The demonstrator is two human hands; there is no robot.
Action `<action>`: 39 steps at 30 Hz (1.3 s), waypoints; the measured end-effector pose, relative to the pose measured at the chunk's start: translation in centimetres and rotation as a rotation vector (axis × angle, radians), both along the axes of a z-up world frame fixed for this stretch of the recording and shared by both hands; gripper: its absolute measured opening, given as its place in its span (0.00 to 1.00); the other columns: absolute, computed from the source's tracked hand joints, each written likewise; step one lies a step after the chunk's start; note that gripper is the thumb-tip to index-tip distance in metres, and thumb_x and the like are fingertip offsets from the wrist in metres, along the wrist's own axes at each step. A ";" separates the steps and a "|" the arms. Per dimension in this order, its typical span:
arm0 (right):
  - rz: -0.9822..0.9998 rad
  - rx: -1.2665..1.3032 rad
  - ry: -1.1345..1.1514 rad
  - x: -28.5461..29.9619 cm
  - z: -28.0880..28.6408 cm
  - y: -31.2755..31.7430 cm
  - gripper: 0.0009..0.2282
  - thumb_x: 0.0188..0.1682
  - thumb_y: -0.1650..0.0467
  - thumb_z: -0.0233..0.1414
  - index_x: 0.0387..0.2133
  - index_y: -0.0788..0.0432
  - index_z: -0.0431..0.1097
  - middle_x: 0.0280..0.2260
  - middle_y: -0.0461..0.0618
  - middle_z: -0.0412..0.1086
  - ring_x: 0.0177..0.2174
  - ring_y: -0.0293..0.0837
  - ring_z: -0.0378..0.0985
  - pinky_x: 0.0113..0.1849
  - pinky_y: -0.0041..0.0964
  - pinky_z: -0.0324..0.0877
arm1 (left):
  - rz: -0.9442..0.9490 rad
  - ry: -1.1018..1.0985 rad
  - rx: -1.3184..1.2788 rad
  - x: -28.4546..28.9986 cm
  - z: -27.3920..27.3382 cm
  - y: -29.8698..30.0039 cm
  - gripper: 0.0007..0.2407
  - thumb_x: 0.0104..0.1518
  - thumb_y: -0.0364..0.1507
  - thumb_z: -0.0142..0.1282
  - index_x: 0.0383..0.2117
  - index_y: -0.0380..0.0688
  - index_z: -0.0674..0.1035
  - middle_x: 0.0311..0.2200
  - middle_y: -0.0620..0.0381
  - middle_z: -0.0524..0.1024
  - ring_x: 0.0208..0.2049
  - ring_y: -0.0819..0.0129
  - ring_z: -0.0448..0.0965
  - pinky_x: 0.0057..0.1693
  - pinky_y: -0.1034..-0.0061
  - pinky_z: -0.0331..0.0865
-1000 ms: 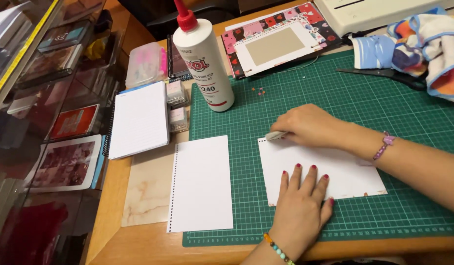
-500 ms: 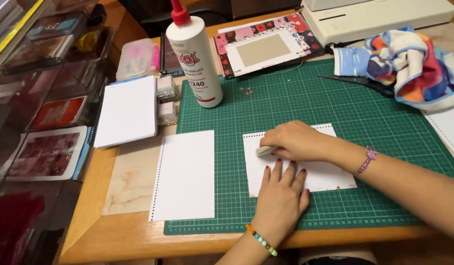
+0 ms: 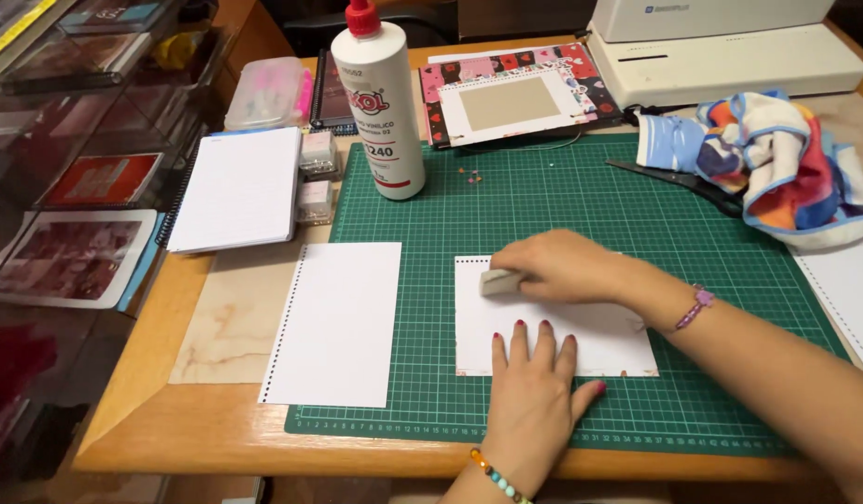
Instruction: The person aligns a rectangular frame onto a white sheet of paper on a green cutting mat. They then use a small rectangular block to rub the surface of the paper, smoothing it down. The person handles the frame and the rubbing block throughout the process.
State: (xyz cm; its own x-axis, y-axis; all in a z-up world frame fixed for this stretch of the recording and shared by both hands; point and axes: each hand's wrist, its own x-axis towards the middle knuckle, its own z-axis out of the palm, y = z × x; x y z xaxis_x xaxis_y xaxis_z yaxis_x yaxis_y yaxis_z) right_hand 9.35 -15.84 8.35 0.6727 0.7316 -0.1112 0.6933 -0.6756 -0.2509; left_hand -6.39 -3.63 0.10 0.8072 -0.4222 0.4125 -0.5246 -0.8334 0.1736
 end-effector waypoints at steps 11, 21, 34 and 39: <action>0.046 0.167 -0.149 -1.7 -2.6 -1.3 0.14 0.45 0.71 0.54 0.44 0.44 0.75 0.43 0.38 0.78 0.40 0.48 0.81 0.36 0.46 0.72 | 0.003 0.025 0.004 -0.2 -0.5 -0.1 0.25 0.61 0.49 0.48 0.57 0.46 0.78 0.57 0.41 0.71 0.61 0.36 0.63 0.64 0.36 0.52; -0.136 0.014 -0.186 0.5 -2.5 -4.4 0.16 0.46 0.68 0.52 0.47 0.38 0.73 0.41 0.32 0.78 0.41 0.45 0.79 0.38 0.47 0.71 | 0.023 -0.028 0.003 -0.4 0.1 0.0 0.25 0.60 0.48 0.50 0.57 0.45 0.78 0.57 0.42 0.72 0.60 0.37 0.65 0.63 0.37 0.56; -0.053 -0.049 -0.165 -2.5 -2.6 -3.8 0.16 0.44 0.67 0.53 0.48 0.37 0.71 0.41 0.34 0.74 0.40 0.46 0.77 0.35 0.48 0.72 | -0.021 -0.103 -0.072 1.4 0.8 0.4 0.07 0.62 0.29 0.48 0.33 0.43 0.80 0.37 0.47 0.76 0.37 0.45 0.72 0.42 0.55 0.64; -0.160 -0.128 -0.056 -2.4 -2.0 -3.6 0.14 0.47 0.66 0.52 0.46 0.35 0.70 0.40 0.31 0.73 0.43 0.41 0.76 0.36 0.45 0.72 | -0.106 -0.074 -0.058 2.9 0.1 1.0 0.06 0.59 0.34 0.55 0.26 0.53 0.80 0.32 0.61 0.73 0.38 0.52 0.72 0.39 0.59 0.63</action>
